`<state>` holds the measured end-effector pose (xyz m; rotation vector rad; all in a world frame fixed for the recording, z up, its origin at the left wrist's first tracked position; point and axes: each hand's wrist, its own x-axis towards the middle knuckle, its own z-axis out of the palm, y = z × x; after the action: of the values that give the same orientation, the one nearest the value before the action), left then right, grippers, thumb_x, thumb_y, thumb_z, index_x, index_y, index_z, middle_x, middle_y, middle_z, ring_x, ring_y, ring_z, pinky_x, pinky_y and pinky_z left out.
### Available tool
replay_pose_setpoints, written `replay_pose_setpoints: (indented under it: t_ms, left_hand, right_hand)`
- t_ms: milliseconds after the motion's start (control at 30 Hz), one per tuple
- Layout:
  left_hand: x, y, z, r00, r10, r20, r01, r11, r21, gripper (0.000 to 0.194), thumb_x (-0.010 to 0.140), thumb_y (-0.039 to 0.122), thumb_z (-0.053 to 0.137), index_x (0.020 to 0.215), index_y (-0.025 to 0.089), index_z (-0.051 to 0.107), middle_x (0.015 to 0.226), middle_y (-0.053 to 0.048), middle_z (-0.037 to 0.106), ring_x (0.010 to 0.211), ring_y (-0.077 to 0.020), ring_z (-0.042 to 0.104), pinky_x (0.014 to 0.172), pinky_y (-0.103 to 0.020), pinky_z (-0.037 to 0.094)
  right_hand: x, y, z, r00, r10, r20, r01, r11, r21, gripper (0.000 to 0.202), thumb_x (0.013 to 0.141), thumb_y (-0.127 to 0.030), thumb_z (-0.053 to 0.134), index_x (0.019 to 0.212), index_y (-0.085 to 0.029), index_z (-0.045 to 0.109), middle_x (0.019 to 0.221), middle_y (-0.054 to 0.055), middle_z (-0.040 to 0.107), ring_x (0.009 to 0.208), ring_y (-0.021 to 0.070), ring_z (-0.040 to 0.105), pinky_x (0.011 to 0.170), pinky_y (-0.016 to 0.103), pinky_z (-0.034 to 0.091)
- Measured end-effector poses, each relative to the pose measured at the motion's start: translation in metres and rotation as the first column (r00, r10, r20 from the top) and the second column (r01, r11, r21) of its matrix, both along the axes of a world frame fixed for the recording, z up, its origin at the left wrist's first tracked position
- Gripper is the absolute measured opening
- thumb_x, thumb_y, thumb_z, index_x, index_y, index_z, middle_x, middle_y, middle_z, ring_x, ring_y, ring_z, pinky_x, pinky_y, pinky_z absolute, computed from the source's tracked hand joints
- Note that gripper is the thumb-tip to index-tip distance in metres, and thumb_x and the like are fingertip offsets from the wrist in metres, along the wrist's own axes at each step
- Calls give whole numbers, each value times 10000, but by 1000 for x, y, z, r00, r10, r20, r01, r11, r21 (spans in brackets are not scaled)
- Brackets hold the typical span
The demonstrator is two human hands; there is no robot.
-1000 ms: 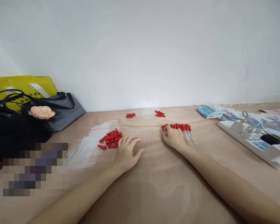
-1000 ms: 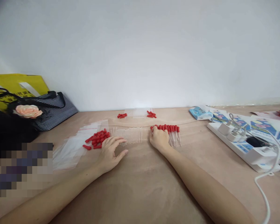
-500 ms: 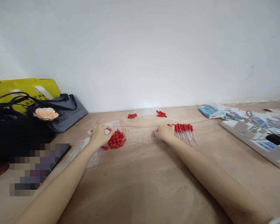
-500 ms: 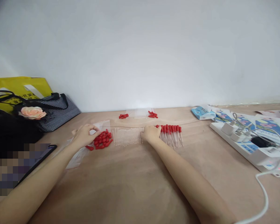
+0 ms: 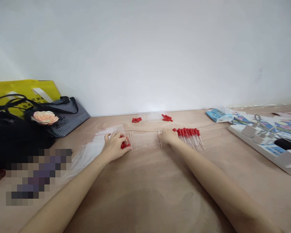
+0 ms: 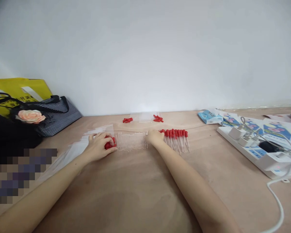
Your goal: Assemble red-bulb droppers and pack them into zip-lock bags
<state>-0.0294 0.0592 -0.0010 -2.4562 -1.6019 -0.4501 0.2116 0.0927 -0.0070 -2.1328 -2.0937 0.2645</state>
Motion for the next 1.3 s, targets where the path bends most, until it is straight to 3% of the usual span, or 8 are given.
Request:
replay_pose_setpoints:
  t_ms: [200,333,533,633,767,933,1133,1300]
  left_hand:
    - [12,-8,-9,994,101,-40,-94,986,134,138,701,266,547,588,186,552,882,-70,600,893,-265,501,826,-510,264]
    - [22,-15,-2,989,146,-25,-139,972,191,175,728,230,498,563,181,530,853,-84,614,876,-275,504,783,-488,285]
    - [51,-38,-2,994,-61,89,49,990,134,148,819,236,436,719,178,529,758,-40,628,783,-224,539,749,-405,312]
    - [64,-49,-19,966,-195,170,193,981,27,133,847,212,418,778,179,526,748,-4,635,702,-171,554,776,-389,311]
    - [68,-51,-34,930,-267,251,269,963,29,170,843,205,454,994,191,530,879,-21,640,824,-186,563,796,-385,329]
    - [67,-45,-33,882,-363,302,378,926,9,194,873,209,393,923,197,580,894,-36,609,851,-175,546,774,-332,402]
    - [67,-47,-35,870,-384,311,393,919,34,177,870,178,397,927,208,562,919,-9,645,939,-173,551,972,-422,280]
    - [67,-47,-36,864,-344,368,365,931,11,148,863,206,426,903,212,569,862,14,662,800,-143,592,944,-418,293]
  right_hand:
    - [9,-24,7,995,99,-5,-98,992,83,300,849,-256,337,837,-101,592,868,158,637,803,234,594,634,289,371]
    - [19,-46,-1,979,206,-4,-201,961,188,243,876,-244,323,935,-98,508,873,133,619,772,219,576,671,300,357]
    - [40,-63,-31,807,590,16,-523,702,484,195,878,-143,310,935,-121,495,830,88,603,754,177,537,741,310,362]
    - [45,-69,-42,746,664,57,-571,592,569,270,866,-106,320,1088,-122,474,910,94,598,811,175,530,782,325,358]
    - [43,-74,-46,684,721,113,-623,496,605,304,846,-73,346,1087,-148,516,907,85,593,826,170,523,780,331,355]
    - [37,-78,-43,687,717,117,-603,474,642,245,843,-122,403,1025,-162,561,807,56,593,761,162,517,758,345,345]
    - [37,-79,-44,712,692,117,-576,482,660,237,838,-124,408,1008,-162,568,784,45,603,728,150,518,774,358,333]
    - [34,-80,-45,694,709,123,-561,426,710,261,833,-114,404,1042,-166,551,755,38,600,696,141,511,773,359,339]
